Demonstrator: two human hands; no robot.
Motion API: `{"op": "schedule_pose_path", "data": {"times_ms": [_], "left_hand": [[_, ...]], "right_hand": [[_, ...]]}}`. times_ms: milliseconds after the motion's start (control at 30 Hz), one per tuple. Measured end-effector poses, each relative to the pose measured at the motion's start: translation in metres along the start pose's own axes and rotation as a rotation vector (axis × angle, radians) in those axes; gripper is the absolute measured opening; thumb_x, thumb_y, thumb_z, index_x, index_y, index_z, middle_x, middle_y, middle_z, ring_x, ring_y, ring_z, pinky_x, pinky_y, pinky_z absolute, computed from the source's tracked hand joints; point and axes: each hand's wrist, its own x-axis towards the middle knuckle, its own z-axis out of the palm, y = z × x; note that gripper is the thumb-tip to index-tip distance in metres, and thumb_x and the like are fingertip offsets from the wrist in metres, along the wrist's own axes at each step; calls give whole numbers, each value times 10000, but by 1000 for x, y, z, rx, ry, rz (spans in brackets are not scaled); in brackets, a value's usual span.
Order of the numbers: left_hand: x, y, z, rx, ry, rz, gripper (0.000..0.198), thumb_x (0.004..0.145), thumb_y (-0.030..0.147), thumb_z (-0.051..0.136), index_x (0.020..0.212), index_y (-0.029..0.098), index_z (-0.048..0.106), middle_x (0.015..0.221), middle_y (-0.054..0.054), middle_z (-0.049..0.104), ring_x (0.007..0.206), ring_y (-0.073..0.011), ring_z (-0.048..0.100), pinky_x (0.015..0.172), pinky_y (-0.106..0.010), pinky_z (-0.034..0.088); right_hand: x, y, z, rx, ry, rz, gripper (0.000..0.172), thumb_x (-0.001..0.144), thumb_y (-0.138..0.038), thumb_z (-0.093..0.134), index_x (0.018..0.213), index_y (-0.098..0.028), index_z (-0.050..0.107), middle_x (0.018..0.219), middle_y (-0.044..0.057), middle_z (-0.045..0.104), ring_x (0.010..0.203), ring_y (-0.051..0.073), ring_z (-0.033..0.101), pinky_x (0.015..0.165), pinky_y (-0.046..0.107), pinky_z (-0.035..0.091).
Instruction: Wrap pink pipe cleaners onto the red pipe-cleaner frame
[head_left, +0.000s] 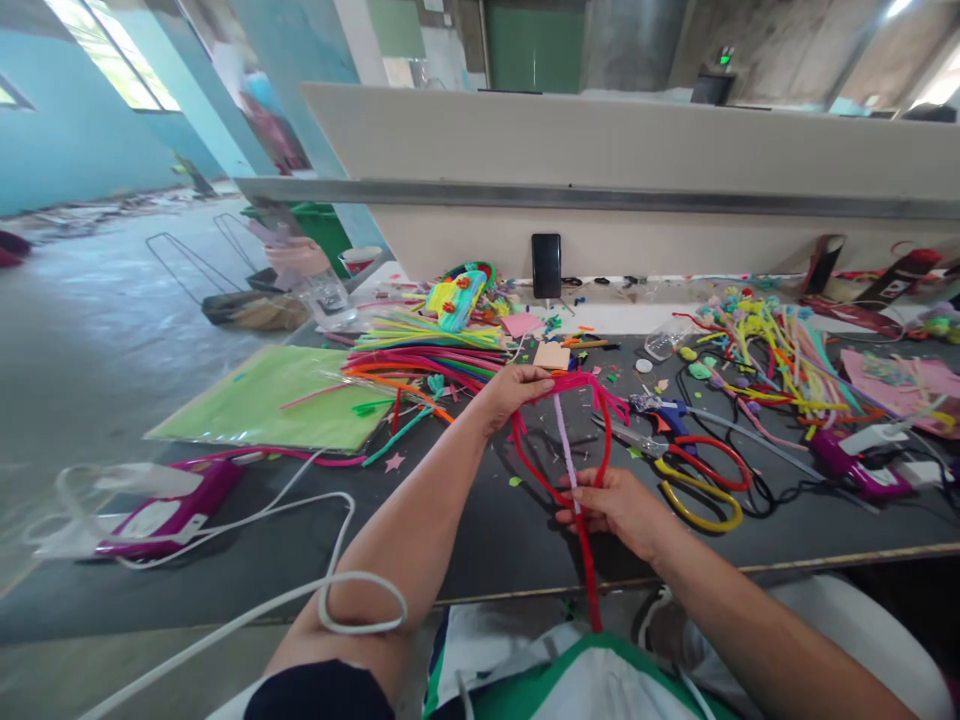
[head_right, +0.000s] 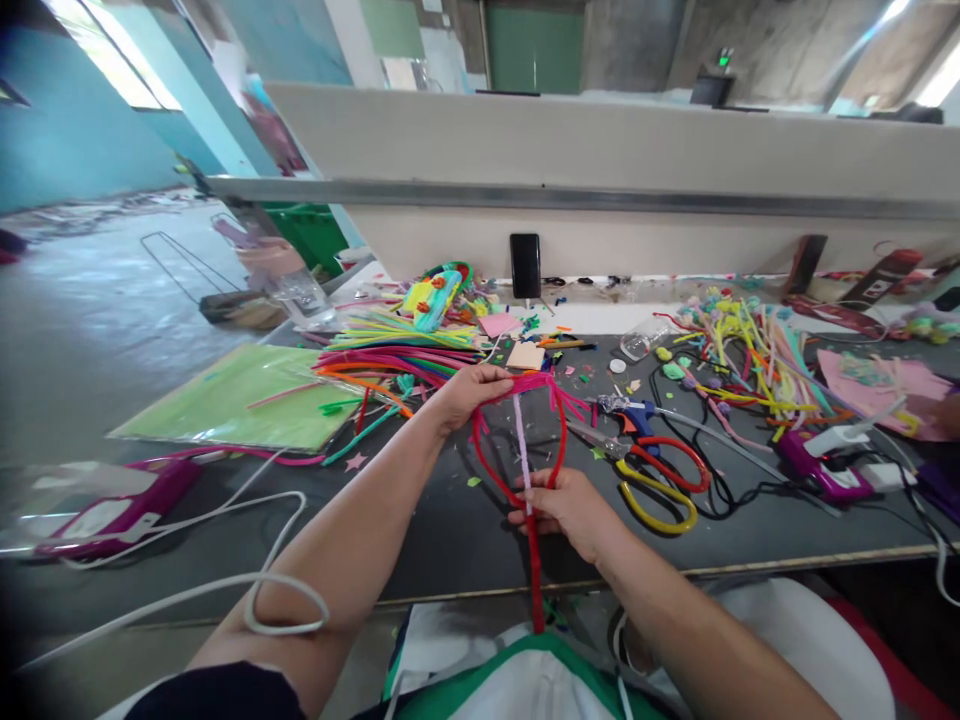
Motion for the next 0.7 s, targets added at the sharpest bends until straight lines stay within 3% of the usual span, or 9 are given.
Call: {"op": "schedule_pose_path", "data": {"times_ms": [200,300,567,700], "left_hand": [[0,-3,-6,-281,-98,-197,536,791,565,578,1049,100,642,843,-104,694,645,-165,643,615,-276,503],[-1,-7,-8,-360,-165,-290,530,856,558,480,1110,111,609,825,-118,701,717,-212,673,665,-324,528],[-2,-18,6,-569,-340,-356,435,903,462,449,955,74,639,720,-87,633,787,-225,667,791,-359,514],[-2,-22,10,-667,-377,-360,383,904,441,456,826,98,609,651,-37,551,705,-178,636,779,-351,511]], "right_hand": [[-4,-2,-12,75,13,-22,361,702,-231,729,1032,-147,607,856,63,706,782,211,715,669,310,553],[-7,-7,-17,98,28,-30,357,712,-221,723,1041,-149,605,876,74,715,794,211,716,666,299,551],[-10,-6,-23,163,8,-19,343,746,-183,695,1070,-145,590,859,88,728,820,216,718,715,315,558],[-12,-4,-28,200,34,-8,339,759,-165,688,1082,-157,584,864,77,727,850,221,715,754,328,562]]}}
